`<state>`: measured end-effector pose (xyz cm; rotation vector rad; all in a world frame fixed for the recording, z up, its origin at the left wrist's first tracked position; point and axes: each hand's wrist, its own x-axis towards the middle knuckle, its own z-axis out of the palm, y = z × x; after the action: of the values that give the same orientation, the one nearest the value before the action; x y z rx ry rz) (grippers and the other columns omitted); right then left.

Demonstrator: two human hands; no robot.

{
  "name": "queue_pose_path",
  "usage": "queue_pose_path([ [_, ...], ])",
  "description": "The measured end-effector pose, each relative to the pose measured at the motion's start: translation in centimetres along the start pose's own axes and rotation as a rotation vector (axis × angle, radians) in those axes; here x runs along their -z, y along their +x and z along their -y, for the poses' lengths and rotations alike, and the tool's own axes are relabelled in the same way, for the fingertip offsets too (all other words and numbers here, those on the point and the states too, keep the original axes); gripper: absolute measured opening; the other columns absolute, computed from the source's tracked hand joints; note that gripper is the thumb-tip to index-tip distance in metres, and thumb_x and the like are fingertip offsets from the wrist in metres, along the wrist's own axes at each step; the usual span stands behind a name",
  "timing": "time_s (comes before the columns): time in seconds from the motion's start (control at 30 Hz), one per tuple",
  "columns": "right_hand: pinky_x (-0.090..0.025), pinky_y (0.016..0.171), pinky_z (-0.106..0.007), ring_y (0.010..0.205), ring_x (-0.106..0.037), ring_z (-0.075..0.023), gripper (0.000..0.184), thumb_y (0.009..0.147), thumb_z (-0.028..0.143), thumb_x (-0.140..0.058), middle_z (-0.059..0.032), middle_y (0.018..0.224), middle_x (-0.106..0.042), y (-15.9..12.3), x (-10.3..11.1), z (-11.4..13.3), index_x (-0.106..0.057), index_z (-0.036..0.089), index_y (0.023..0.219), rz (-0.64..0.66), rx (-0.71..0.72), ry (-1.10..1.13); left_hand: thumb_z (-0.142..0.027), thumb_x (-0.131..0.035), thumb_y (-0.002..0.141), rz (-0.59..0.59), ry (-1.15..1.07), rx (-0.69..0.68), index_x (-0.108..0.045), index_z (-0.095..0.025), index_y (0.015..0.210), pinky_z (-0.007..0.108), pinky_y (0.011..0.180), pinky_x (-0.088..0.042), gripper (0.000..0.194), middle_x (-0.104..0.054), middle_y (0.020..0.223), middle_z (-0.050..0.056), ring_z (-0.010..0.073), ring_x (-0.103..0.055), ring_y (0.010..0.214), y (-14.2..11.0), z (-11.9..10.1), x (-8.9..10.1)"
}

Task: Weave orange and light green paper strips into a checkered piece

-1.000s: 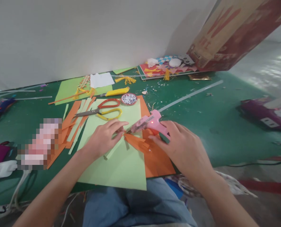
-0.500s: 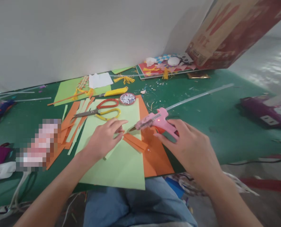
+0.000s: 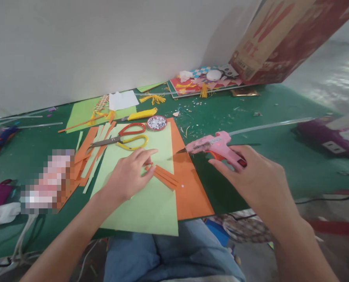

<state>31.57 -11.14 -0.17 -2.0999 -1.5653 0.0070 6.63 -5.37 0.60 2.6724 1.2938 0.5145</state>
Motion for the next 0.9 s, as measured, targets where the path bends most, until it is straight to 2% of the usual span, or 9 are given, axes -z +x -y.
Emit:
queue_pose_path([
  [0.13, -0.039, 0.055, -0.033, 0.057, -0.057, -0.0230, 0.069, 0.068, 0.084, -0.031, -0.0096, 0.065, -0.061, 0.6, 0.2, -0.6, -0.056, 0.020, 0.080, -0.007, -0.100, 0.010, -0.017, -0.054, 0.083, 0.021, 0.021, 0.031, -0.057, -0.022, 0.116, 0.025, 0.064, -0.050, 0.034, -0.066, 0.092, 0.002, 0.0165, -0.065, 0.081, 0.0, -0.2, 0.0],
  [0.27, -0.040, 0.054, -0.034, 0.055, -0.056, -0.0246, 0.075, 0.058, 0.091, -0.025, -0.0087, 0.062, -0.061, 0.9, -0.1, -1.2, -0.052, 0.022, 0.075, -0.055, -0.126, 0.041, -0.028, -0.063, 0.081, 0.096, 0.051, 0.086, -0.053, -0.023, 0.123, 0.030, 0.070, -0.051, 0.044, -0.065, 0.099, 0.004, 0.0197, -0.064, 0.087, 0.0, -0.8, 0.1],
  [0.37, -0.041, 0.057, -0.035, 0.059, -0.058, -0.0269, 0.067, 0.058, 0.085, -0.031, -0.0094, 0.065, -0.062, 1.2, -0.1, -1.3, -0.050, 0.023, 0.076, -0.021, -0.187, 0.042, -0.035, -0.063, 0.082, 0.067, -0.088, 0.101, -0.052, -0.021, 0.122, 0.033, 0.079, -0.052, 0.045, -0.064, 0.101, 0.005, 0.0192, -0.064, 0.089, -0.1, -0.7, 0.3],
  [0.5, -0.042, 0.062, -0.037, 0.067, -0.059, -0.0303, 0.052, 0.058, 0.071, -0.039, -0.0104, 0.071, -0.063, 1.6, -0.1, -1.5, -0.047, 0.024, 0.078, 0.049, -0.269, 0.033, -0.028, -0.056, 0.086, -0.012, -0.179, 0.137, -0.053, -0.021, 0.121, 0.037, 0.091, -0.049, 0.036, -0.064, 0.108, 0.006, 0.0203, -0.061, 0.100, -0.6, 0.1, 0.3],
  [0.7, -0.044, 0.072, -0.042, 0.084, -0.062, -0.0374, 0.047, 0.059, 0.061, -0.039, -0.0177, 0.088, -0.067, 2.6, -0.3, -2.3, -0.047, 0.022, 0.085, 0.067, -0.361, -0.058, -0.023, -0.053, 0.087, 0.134, -0.119, 0.109, -0.053, -0.021, 0.124, 0.042, 0.099, -0.043, 0.038, -0.064, 0.114, 0.007, 0.0240, -0.053, 0.114, -1.0, 0.7, 0.5],
  [0.8, -0.045, 0.077, -0.043, 0.089, -0.061, -0.0393, 0.050, 0.065, 0.059, -0.034, -0.0223, 0.093, -0.066, 3.0, -0.7, -2.9, -0.051, 0.019, 0.089, 0.047, -0.322, -0.132, -0.021, -0.058, 0.083, 0.141, -0.173, 0.140, -0.052, -0.021, 0.126, 0.042, 0.101, -0.041, 0.043, -0.062, 0.114, 0.008, 0.0238, -0.052, 0.113, -0.7, 0.8, 0.7],
  [0.9, -0.046, 0.079, -0.043, 0.090, -0.061, -0.0389, 0.050, 0.073, 0.057, -0.033, -0.0237, 0.092, -0.067, 3.1, -1.0, -3.7, -0.055, 0.016, 0.089, 0.037, -0.208, -0.227, -0.016, -0.062, 0.078, 0.160, -0.300, 0.204, -0.056, -0.024, 0.122, 0.039, 0.095, -0.045, 0.045, -0.061, 0.102, 0.005, 0.0203, -0.058, 0.098, -0.3, 0.8, 1.1],
])
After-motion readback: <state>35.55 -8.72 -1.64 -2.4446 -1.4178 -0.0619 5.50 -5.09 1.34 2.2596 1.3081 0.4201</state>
